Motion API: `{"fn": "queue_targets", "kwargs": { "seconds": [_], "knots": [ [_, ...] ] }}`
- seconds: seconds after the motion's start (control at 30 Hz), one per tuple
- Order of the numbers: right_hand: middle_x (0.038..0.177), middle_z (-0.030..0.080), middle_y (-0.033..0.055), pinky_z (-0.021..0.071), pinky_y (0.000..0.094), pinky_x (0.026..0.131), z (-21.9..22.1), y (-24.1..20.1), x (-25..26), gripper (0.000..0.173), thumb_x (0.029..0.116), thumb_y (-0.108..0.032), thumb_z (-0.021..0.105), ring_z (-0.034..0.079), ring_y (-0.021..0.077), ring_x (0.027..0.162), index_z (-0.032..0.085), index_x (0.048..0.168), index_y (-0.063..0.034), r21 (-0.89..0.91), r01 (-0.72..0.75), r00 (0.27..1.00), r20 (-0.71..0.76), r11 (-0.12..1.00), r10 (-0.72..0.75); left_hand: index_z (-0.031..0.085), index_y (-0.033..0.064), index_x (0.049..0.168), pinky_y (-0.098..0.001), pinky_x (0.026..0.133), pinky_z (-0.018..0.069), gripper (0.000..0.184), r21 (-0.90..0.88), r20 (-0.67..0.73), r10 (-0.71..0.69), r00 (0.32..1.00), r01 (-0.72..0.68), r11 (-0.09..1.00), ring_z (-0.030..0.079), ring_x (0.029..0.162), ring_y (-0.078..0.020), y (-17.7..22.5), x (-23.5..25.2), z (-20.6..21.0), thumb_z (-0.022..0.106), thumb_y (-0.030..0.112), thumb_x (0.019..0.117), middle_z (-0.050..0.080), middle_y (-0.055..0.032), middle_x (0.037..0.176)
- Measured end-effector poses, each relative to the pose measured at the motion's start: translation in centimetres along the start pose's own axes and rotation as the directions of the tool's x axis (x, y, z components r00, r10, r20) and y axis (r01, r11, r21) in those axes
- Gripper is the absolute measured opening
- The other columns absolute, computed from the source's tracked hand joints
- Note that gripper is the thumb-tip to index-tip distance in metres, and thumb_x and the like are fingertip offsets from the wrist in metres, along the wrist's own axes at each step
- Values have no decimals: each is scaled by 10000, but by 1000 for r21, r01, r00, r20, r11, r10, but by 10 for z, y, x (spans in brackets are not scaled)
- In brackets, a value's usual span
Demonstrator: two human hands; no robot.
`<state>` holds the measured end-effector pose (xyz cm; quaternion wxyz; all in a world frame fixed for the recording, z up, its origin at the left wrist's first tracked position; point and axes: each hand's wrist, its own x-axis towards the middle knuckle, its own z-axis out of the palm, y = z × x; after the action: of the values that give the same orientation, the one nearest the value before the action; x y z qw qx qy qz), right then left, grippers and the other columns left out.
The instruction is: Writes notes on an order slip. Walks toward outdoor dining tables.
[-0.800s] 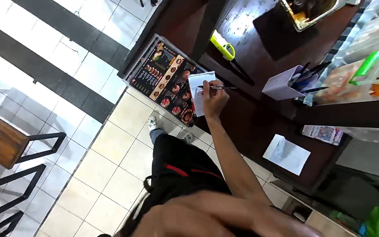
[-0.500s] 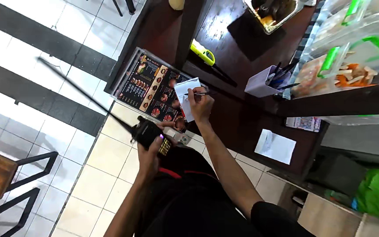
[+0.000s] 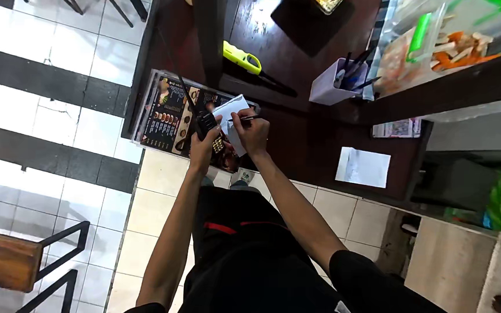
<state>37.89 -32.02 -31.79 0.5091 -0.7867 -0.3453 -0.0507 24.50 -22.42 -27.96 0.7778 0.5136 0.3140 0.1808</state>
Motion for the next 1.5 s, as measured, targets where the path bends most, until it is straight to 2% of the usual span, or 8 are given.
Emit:
{"fn": "queue_targets", "kwargs": {
  "seconds": [0.07, 0.37, 0.7, 0.9, 0.97, 1.1, 1.27, 1.5],
  "knots": [
    [799, 725, 43, 561, 252, 588, 0, 2, 2, 136, 951, -167, 724, 665, 72, 654, 732, 942, -32, 9, -22, 999, -33, 1000, 22, 606, 33, 1364, -397, 716, 640, 370, 7, 1, 3, 1000, -3, 1000, 732, 804, -226, 0, 2, 0, 508, 211, 1055, 707, -129, 1219],
    [812, 716, 30, 553, 255, 585, 1, 3, 2, 134, 962, -183, 706, 655, 65, 657, 725, 936, -53, 14, -95, 994, -59, 995, 96, 599, 13, 1351, -396, 719, 640, 364, -2, -25, 29, 999, -29, 1000, 741, 806, -228, -3, 1, 2, 507, 211, 1060, 701, -134, 1266],
    [787, 708, 31, 538, 250, 567, 2, 4, 2, 126, 959, -164, 706, 646, 65, 642, 723, 917, -46, -19, -48, 998, -45, 999, 47, 605, 0, 1318, -413, 726, 645, 360, -2, -32, 30, 999, -30, 1000, 747, 838, -251, -3, 2, 1, 505, 220, 1051, 679, -132, 1311],
    [799, 741, 17, 618, 281, 597, -21, 5, 5, 143, 983, -189, 699, 709, 89, 664, 715, 982, -47, 158, -180, 983, 45, 971, 175, 616, 13, 1310, -396, 790, 633, 352, 46, -54, 38, 998, -36, 998, 743, 901, -214, -3, 2, 3, 519, 222, 1044, 708, -106, 1264],
    [819, 740, 26, 621, 286, 605, -31, 11, 0, 151, 977, -183, 704, 710, 91, 674, 709, 988, -33, 157, -144, 987, 99, 977, 129, 627, 33, 1315, -385, 818, 622, 349, 46, -71, 32, 997, -29, 999, 731, 931, -193, -1, 3, 3, 525, 231, 1046, 715, -86, 1241],
    [842, 737, 46, 608, 268, 606, -36, 19, -11, 150, 964, -166, 722, 698, 77, 684, 713, 974, -17, 112, -16, 995, 104, 994, 4, 624, 17, 1308, -421, 738, 648, 360, -4, -52, 11, 999, -11, 1000, 747, 840, -250, -1, 5, 2, 487, 240, 1061, 703, -126, 1254],
    [844, 736, 46, 602, 264, 602, -33, 20, -14, 133, 956, -151, 729, 693, 79, 682, 723, 955, -18, 88, -20, 999, 40, 996, 16, 630, 15, 1299, -410, 711, 650, 350, -28, -57, 15, 998, -17, 999, 743, 799, -252, -1, 4, 3, 488, 233, 1064, 709, -141, 1220],
    [845, 730, 52, 585, 243, 591, -33, 19, -12, 143, 958, -155, 730, 677, 65, 672, 720, 963, -13, 92, -28, 996, 87, 995, 20, 614, 21, 1273, -406, 718, 648, 330, -19, -88, 12, 996, -13, 1000, 748, 827, -244, -2, 5, 5, 482, 238, 1062, 709, -118, 1245]
  ]
}}
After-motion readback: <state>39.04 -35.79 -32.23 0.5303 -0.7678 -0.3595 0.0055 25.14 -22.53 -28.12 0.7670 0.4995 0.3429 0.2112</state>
